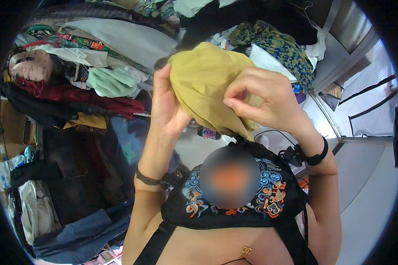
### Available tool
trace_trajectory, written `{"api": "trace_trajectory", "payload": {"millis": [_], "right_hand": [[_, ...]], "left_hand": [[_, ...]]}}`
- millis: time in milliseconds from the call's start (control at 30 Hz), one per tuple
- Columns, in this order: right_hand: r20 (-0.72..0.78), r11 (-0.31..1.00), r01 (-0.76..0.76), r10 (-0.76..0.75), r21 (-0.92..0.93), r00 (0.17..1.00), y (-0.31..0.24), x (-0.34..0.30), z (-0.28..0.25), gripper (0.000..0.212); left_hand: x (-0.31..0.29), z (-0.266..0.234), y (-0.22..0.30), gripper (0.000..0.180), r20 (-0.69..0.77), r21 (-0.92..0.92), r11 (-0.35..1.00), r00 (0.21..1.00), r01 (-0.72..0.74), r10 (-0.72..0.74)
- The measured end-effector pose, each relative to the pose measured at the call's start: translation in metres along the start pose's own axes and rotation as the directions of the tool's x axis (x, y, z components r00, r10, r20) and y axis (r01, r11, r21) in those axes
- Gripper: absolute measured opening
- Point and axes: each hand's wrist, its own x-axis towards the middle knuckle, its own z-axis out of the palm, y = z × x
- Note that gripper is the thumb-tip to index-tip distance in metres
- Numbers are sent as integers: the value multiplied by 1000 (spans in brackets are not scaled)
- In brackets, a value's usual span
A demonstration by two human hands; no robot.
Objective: The person folds various garments, including a white shirt, a patterned top, and a yellow shirt, in a cluttered room. The person uses a hanger to fold the yellow shirt and places the folded items on a pile.
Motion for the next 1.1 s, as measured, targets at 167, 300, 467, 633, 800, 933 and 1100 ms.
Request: {"api": "trace_trajectory", "payload": {"millis": [167, 300, 467, 633, 800, 933, 1100], "right_hand": [[-132, 993, 5, -20, -115, 991, -3, 3, 5, 13], [-288, 991, -130, 121, -12, 950, 14, 13, 7, 24], [307, 614, -601, 523, 511, 795, 92, 0, 6, 62], [538, 458, -627, 325, 630, 778, 87, -7, 12, 51], [580, 712, -473, 114, 518, 807, 77, 8, 1, 33], [569, 792, -385, 58, 474, 821, 79, 10, 16, 30], [485, 488, -536, 239, 689, 841, 59, 21, -3, 29]], "left_hand": [[-2, -1, -3, 52, 60, -1, 999, 998, 33, -33], [-6, -2, -4, 49, 68, 17, 1000, 998, 15, -16], [-12, -5, 3, 53, 176, 77, 997, 984, 12, -26], [-27, -16, 18, 50, 142, 119, 992, 990, -32, 15], [-36, -28, 30, 38, 50, 223, 968, 993, -116, 107], [-39, -32, 30, 40, 122, 209, 973, 990, -100, 76], [-46, -26, 32, 36, 81, 472, 867, 987, -163, 142]]}}
